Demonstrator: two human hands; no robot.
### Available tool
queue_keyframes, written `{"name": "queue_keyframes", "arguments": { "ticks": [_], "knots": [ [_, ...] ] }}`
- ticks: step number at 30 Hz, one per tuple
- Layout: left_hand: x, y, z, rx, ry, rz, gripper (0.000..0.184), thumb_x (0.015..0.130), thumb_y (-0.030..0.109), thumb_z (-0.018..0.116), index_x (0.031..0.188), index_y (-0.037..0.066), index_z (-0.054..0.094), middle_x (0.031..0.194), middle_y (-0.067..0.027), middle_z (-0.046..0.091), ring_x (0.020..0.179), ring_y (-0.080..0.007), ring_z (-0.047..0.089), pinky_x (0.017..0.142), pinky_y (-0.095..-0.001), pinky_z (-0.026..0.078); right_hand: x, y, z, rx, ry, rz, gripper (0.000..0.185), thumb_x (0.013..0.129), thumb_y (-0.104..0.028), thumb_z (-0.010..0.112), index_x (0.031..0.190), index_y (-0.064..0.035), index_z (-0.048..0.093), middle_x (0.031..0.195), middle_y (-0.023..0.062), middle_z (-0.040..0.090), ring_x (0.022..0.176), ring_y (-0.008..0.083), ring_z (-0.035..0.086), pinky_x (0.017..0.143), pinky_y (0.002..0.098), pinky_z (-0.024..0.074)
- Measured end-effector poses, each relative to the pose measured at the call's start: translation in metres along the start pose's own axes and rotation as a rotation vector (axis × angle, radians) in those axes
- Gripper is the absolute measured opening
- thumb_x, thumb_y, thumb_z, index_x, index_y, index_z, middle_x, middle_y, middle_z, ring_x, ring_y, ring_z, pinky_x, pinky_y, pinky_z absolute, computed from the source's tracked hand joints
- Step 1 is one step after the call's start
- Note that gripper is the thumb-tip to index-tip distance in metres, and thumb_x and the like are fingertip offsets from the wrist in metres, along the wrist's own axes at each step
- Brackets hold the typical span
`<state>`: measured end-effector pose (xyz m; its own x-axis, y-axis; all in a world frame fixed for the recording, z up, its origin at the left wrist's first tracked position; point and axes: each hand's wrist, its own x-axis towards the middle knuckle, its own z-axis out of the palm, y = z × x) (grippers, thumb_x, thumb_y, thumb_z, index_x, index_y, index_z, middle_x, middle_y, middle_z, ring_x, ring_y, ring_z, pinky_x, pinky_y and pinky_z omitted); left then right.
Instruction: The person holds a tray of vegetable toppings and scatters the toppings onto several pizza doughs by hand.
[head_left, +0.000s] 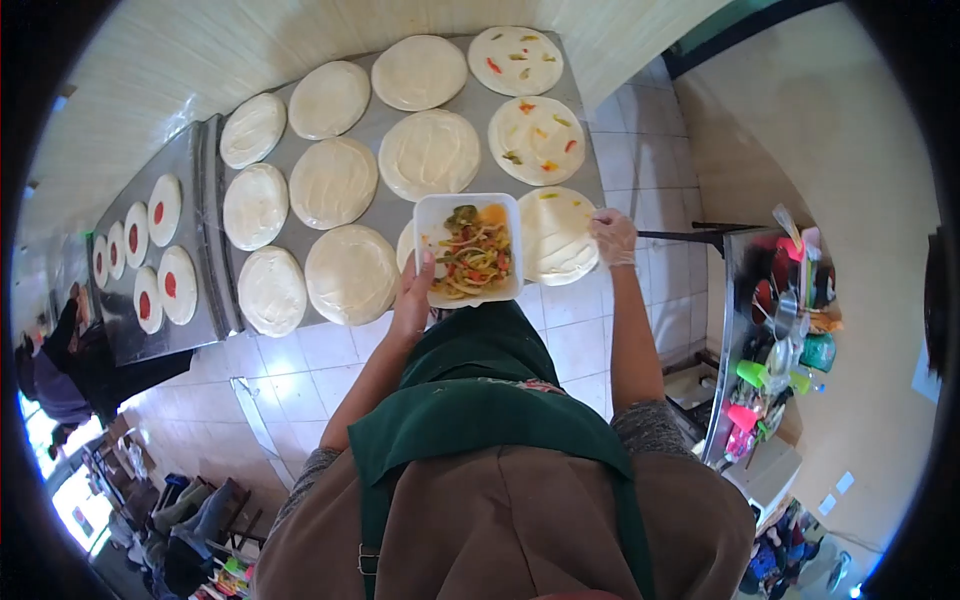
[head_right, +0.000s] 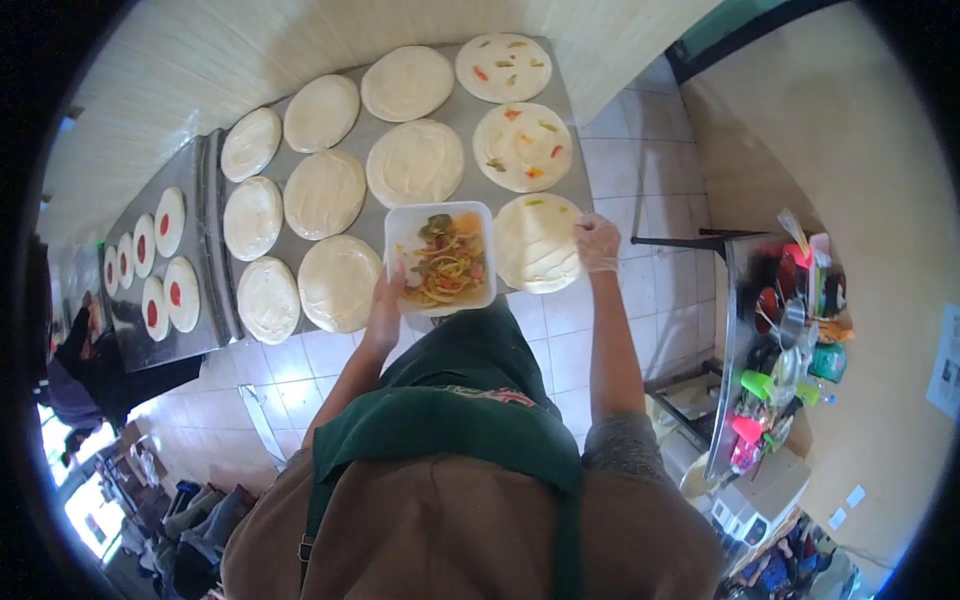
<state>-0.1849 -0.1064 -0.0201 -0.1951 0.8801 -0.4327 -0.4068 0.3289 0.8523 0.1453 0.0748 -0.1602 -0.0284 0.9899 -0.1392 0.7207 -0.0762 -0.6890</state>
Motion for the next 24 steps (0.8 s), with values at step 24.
{"name": "queue_keyframes", "arguments": {
  "ticks": [24],
  "knots": [
    [-0.014,-0.002,0.02,-0.018,-0.058,-0.027,0.045,0.1,0.039,0.04,0.124,0.001,0.045,0.114,-0.0099,0.055,0.104,-0.0149,0.052,0.092,-0.0296,0.042,-0.089,-0.212,-0.004,0.504,-0.274,-0.177,0.02,0.083,-0.007,0.062,0.103,-0.0042,0.063,0.094,0.0103,0.066,0.08,0.023,0.066,0.07,0.0311,0.0544]
  ]
}}
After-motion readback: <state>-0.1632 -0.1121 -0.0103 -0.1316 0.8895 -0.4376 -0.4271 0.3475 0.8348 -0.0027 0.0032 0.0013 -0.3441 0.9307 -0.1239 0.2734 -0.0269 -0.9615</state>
